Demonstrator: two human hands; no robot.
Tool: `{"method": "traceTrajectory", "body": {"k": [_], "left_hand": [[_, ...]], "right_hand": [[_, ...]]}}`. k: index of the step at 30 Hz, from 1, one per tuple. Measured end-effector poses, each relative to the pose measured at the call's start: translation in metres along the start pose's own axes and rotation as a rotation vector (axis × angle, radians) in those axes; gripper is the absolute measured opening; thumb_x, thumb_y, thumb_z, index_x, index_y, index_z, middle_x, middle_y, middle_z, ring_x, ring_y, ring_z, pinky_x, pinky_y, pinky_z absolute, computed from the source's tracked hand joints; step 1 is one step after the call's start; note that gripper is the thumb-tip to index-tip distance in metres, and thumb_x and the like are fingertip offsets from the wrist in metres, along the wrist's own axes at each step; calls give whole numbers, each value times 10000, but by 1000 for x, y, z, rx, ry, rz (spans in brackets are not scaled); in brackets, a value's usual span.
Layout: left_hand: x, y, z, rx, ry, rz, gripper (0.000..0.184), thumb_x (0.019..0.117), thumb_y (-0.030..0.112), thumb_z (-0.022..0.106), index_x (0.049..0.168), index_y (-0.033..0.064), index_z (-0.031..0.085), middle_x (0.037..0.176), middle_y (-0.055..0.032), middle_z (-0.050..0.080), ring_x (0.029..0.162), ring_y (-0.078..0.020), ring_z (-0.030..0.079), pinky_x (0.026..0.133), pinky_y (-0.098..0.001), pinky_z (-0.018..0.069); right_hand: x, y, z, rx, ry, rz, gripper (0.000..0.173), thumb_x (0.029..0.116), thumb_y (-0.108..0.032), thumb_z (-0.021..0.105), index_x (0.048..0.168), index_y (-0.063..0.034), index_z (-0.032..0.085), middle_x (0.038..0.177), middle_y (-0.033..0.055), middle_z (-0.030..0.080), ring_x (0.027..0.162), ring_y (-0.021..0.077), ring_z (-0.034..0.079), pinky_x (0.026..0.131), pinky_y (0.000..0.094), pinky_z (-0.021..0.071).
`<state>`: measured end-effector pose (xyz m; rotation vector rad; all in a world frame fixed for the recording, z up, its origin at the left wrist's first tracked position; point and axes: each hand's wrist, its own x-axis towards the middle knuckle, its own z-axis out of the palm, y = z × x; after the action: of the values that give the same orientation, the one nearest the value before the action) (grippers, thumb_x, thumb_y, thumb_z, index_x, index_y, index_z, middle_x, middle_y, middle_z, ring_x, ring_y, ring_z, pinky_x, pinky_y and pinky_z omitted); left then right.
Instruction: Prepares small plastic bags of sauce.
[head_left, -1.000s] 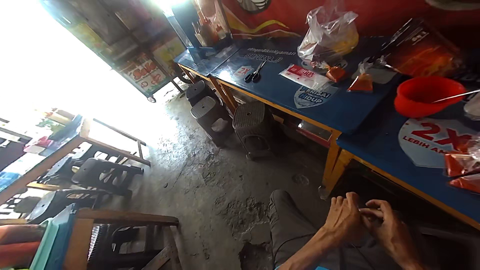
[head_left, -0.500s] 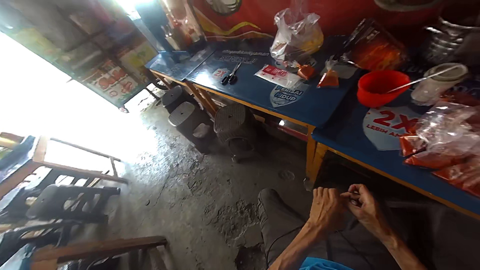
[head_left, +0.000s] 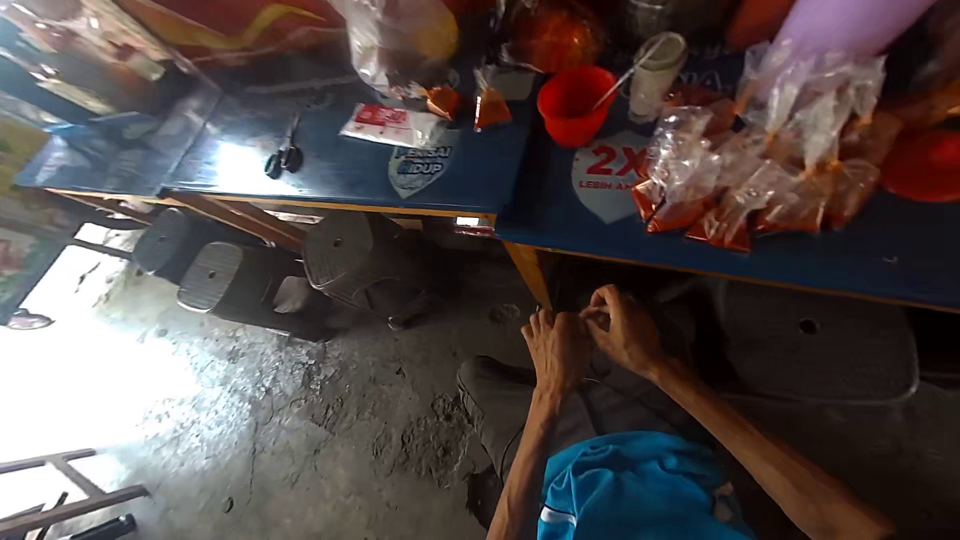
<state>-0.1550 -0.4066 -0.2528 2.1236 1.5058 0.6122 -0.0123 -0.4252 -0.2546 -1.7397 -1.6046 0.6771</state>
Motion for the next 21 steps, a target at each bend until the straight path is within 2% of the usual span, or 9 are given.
{"method": "traceTrajectory", "body": {"k": [2,5,8,13,17,19,21], "left_hand": [[2,-1,2,18,21,-10,221,917,186,637,1029,44,765,1034,-186,714,1068,-390,647,965,-585,440],[1,-2,5,61,47,-23,232,928,212,627,1019,44,759,1023,-180,714,1047,-382,653,951,-579,444],[-1,-6,10,136,98,32,227,932,220,626,990,41,754,992,-188,705,1014,-396,654,940,-586,447],[-2,-16,17,223,224,160,158,884,151,616,928,62,739,914,-154,690,947,-369,660,939,-574,443],[-2,-20,14,192,246,193,144,881,134,623,929,60,737,904,-155,691,935,-370,664,937,-587,438],[-2,-22,12,159,243,176,143,876,124,638,948,58,742,916,-145,702,940,-360,671,948,-595,436],[-3,-22,11,110,261,137,133,892,132,657,965,53,735,909,-108,727,916,-308,692,960,-573,441]], "right_hand": [[3,3,2,62,-10,46,351,923,-101,665,1226,46,564,1058,143,728,1001,293,702,932,484,541],[2,7,8,160,13,78,354,911,-109,664,1217,29,549,1024,104,733,907,214,710,840,400,573],[0,9,12,250,-12,105,361,907,-85,644,1228,27,522,1010,88,725,865,168,694,792,348,568],[5,10,14,421,-154,167,366,917,-40,575,1262,26,474,1021,93,695,858,123,676,770,296,554],[12,10,5,618,-301,240,376,931,32,578,1276,61,431,1029,121,689,851,112,693,784,283,576],[13,7,3,671,-293,312,384,932,39,623,1267,59,437,1020,123,701,845,111,700,791,278,577],[12,5,3,694,-230,355,408,913,30,670,1255,45,447,1001,117,721,834,118,715,781,279,586]]}}
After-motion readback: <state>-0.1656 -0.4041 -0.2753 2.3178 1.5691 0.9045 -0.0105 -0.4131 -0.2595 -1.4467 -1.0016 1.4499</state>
